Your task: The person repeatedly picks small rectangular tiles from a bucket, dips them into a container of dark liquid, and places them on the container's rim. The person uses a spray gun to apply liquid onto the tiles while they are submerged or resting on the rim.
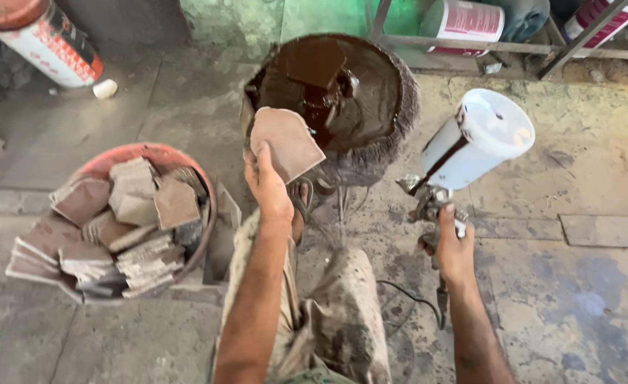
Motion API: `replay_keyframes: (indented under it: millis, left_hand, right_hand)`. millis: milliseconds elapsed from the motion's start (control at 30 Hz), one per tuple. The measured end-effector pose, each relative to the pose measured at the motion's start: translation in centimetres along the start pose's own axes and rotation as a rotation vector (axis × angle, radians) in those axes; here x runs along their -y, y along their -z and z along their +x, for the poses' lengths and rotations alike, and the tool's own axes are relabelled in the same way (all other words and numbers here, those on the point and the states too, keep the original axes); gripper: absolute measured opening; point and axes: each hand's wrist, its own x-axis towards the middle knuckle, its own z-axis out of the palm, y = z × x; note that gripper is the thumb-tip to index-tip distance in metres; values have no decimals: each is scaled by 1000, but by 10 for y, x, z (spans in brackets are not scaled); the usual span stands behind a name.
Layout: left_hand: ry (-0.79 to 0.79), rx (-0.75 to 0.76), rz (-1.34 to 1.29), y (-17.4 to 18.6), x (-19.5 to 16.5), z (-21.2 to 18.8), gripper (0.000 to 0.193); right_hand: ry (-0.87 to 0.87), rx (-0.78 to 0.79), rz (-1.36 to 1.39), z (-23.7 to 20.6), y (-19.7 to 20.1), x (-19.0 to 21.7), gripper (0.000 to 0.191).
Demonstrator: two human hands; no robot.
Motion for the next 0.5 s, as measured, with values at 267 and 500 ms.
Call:
replay_keyframes:
  millis: [267, 500]
  left_hand:
    - [-255, -54, 91, 42, -40, 61, 42]
    - [-100, -33, 19, 92, -78, 77, 53]
  right_hand:
    - [144, -4, -11, 20, -88, 39, 64]
    - [55, 6, -138, -13, -133, 63, 65]
